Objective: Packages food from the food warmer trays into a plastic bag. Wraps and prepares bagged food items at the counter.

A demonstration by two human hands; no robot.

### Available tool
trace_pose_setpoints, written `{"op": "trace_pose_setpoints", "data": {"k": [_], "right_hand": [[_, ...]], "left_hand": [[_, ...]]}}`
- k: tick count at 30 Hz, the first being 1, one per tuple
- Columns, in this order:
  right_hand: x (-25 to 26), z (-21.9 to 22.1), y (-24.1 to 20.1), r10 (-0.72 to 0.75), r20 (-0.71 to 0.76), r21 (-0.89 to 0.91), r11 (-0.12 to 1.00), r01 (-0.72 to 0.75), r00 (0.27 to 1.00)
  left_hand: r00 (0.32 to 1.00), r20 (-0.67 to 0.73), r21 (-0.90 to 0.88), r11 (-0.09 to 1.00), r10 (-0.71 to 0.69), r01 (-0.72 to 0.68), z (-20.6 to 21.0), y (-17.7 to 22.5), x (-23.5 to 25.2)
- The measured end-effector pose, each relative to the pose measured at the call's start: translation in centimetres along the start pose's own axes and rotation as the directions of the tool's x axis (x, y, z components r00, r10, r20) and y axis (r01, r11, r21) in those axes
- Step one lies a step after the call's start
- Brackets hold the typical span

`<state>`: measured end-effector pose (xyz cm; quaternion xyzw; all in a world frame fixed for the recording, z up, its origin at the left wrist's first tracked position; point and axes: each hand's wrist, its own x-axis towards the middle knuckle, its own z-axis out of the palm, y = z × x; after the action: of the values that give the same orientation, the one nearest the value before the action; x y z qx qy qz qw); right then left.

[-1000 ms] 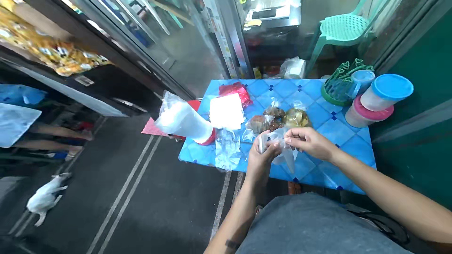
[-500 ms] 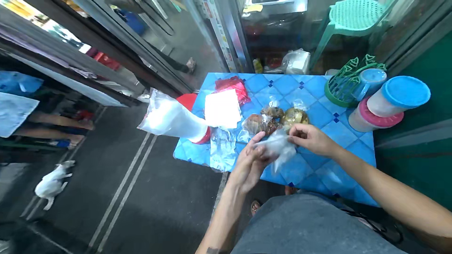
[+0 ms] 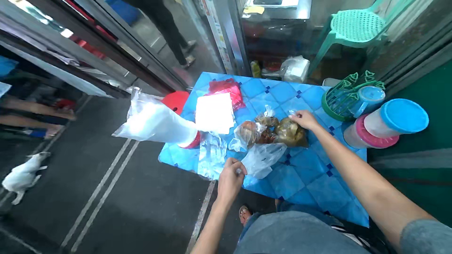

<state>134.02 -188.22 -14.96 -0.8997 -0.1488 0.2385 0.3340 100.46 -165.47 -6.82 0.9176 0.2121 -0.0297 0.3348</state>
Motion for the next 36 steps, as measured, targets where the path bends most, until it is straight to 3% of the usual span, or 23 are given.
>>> {"op": "trace_pose_setpoints", "data": {"k": [3,6,9,13,18,23,25,27,29,32,35,36], "right_hand": [[0.8,0.6,-0.8,0.047,0.072,-0.007,0.999,-0.047,0.996],[0.1,0.2,-1.3,0.007,0.064,-0.008,1.000,-0.007,0.998],[-1.8,-0.9,-1.8,-0.087,0.093,-0.058,0.994,0.093,0.992],[-6.6,-2.2,-3.1,-0.270,0.142,-0.007,0.962,0.274,0.952],[-13.4,-3.3,-7.3,-0.435,0.088,-0.049,0.897,0.440,0.896],[-17.8,-6.6,-15.1,-0.608,-0.026,-0.082,0.793,0.604,0.794],[-19.6,-7.7,-18.8,-0.659,-0.095,-0.008,0.750,0.662,0.746],[-21.3,-8.2,-22.2,-0.675,-0.149,0.157,0.706,0.691,0.723],[-22.6,-8.1,-24.5,-0.675,-0.191,0.393,0.613,0.685,0.713],[-23.7,-6.5,-25.4,-0.607,-0.186,0.682,0.487,0.546,0.773],[-24.1,-4.0,-22.8,-0.504,-0.103,0.700,0.576,0.423,0.857],[-24.2,-3.2,-21.5,-0.477,-0.071,0.638,0.653,0.408,0.876]], "left_hand": [[0.998,-0.029,0.025,0.999,0.048,-0.048,0.4,1.0,-0.3],[0.997,0.049,-0.032,0.998,-0.053,0.054,0.2,1.7,-0.3],[0.979,0.119,-0.089,0.980,-0.167,0.178,-0.2,1.8,-0.2],[0.971,0.123,-0.135,0.965,-0.207,0.223,-0.7,1.8,-0.3],[0.985,0.077,-0.195,0.966,-0.157,0.169,-0.7,1.4,-1.1],[0.965,0.214,-0.351,0.910,-0.150,0.219,-1.0,1.9,-1.2],[0.964,0.258,-0.556,0.808,-0.057,0.197,-1.0,2.2,-1.1],[0.949,0.307,-0.747,0.636,0.072,0.194,-1.8,3.0,-1.2],[0.952,0.275,-0.897,0.391,0.131,0.205,-2.8,4.0,-1.7],[0.992,0.112,-0.994,-0.005,0.054,0.112,-4.7,4.7,-3.5],[0.994,-0.089,-0.961,-0.266,0.060,-0.071,-5.6,2.6,-4.5],[0.983,-0.119,-0.964,-0.254,0.137,-0.082,-5.8,1.4,-4.4]]}}
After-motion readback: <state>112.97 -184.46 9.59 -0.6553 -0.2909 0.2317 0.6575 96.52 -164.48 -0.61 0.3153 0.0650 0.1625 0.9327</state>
